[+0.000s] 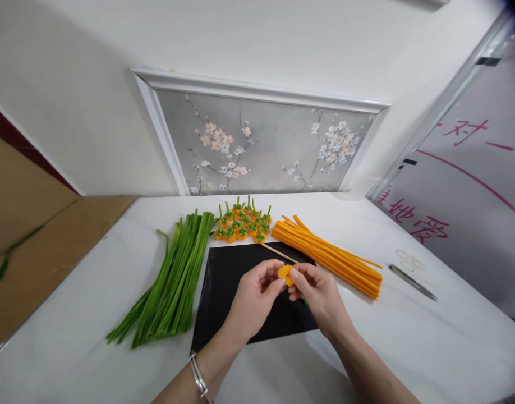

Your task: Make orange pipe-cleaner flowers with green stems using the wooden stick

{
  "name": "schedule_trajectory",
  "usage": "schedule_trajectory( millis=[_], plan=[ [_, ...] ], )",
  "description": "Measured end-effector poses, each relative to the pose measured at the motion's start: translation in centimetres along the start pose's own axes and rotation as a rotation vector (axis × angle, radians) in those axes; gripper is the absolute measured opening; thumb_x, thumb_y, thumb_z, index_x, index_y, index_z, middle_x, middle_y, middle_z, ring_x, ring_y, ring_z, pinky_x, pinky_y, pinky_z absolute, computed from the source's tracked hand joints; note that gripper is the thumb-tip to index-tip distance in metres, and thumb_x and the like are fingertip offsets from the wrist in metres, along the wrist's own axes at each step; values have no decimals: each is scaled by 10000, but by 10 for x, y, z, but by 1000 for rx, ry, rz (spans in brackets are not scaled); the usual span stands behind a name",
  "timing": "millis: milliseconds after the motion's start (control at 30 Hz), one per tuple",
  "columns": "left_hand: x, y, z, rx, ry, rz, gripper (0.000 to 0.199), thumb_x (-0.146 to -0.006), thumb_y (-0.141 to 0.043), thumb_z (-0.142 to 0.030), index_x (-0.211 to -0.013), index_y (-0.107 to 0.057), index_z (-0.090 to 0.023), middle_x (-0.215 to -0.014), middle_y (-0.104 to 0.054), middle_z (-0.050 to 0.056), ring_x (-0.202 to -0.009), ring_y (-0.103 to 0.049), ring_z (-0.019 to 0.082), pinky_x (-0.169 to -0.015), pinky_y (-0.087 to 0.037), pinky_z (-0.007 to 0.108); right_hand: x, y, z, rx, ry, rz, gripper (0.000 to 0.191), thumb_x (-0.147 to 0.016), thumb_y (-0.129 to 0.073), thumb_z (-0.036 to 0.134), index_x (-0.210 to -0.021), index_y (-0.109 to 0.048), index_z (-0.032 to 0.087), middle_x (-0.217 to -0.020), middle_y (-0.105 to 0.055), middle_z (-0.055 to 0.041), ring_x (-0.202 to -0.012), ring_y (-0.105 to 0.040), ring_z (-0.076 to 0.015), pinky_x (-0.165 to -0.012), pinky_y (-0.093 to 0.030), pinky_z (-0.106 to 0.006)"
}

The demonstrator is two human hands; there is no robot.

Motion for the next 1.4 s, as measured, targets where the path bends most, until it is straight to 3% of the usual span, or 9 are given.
schedule_trajectory(
  millis=[133, 333, 500, 600, 767, 867, 1100, 1267, 1400],
  plan=[
    [-1, 2, -3, 6, 78, 38, 257, -769, -707, -291, -989, -674, -163, -889, -713, 56, -801, -667, 170, -743, -547, 275, 0, 1, 4, 87, 93, -34, 369, -774, -670, 516, -829, -665, 151, -666, -664, -27, -513, -612, -141, -517, -552, -267],
    [-2, 5, -13, -118, 87, -7, 267, -765, -701, -388, -887, -703, -152, -780, -677, 48, -699, -635, 160, -517, -515, 191, 7, -2, 16, 297, 337, -48, 139, -831, -615, 302, -869, -677, 184, -760, -700, -34, -562, -639, -146, -554, -549, -254],
    [0, 0, -13, -106, 122, -18, 258, -760, -698, -412, -766, -664, -156, -726, -601, 12, -667, -567, 126, -537, -515, 185, 9, -4, 21, 334, 402, -50, 98, -836, -598, 246, -847, -679, 190, -767, -688, -30, -588, -634, -139, -567, -539, -241],
    [2, -2, -14, -69, 165, -19, 291, -765, -696, -440, -780, -651, -153, -749, -593, 15, -690, -570, 124, -550, -514, 180, 6, -3, 20, 211, 345, -17, 143, -827, -629, 316, -843, -683, 184, -797, -693, -38, -590, -631, -138, -568, -549, -249],
    [3, 1, -14, 10, 293, -31, 423, -821, -592, -561, -922, -656, -156, -827, -645, 52, -747, -630, 151, -592, -545, 224, -1, -3, 11, -96, 50, 64, 349, -746, -707, 480, -833, -689, 142, -721, -688, -34, -572, -616, -129, -560, -548, -254],
    [3, 3, -16, -9, 304, -20, 421, -756, -685, -536, -915, -669, -147, -857, -672, 60, -747, -641, 143, -629, -545, 222, -2, -5, 12, -183, -22, 102, 419, -706, -722, 540, -791, -697, 130, -665, -648, -13, -579, -596, -112, -563, -533, -231],
    [3, 8, -17, -12, 256, -60, 415, -661, -803, -422, -940, -709, -130, -858, -699, 65, -746, -639, 130, -716, -552, 233, -3, -10, 14, -278, -14, 162, 449, -725, -694, 569, -769, -670, 123, -671, -636, -15, -605, -590, -100, -596, -523, -225],
    [2, 6, -19, -7, 145, -84, 305, -693, -791, -384, -823, -712, -120, -839, -686, 46, -731, -632, 117, -707, -558, 217, -5, -11, 15, -157, 123, 108, 327, -693, -763, 422, -821, -656, 140, -684, -651, -3, -569, -586, -108, -590, -512, -249],
    [0, 4, -19, 83, 139, -60, 249, -733, -777, -327, -832, -704, -111, -826, -677, 39, -715, -634, 101, -688, -567, 188, -7, -7, 21, -72, 177, 143, 285, -777, -681, 402, -883, -665, 138, -710, -658, -17, -594, -602, -124, -587, -519, -255]
  ],
)
Point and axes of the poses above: each hand's wrist, its own x-axis away from the middle knuckle, its own y-axis out of the back of the hand, z = x × y, the point moved 6 cm from there along -x, towards the middle knuckle
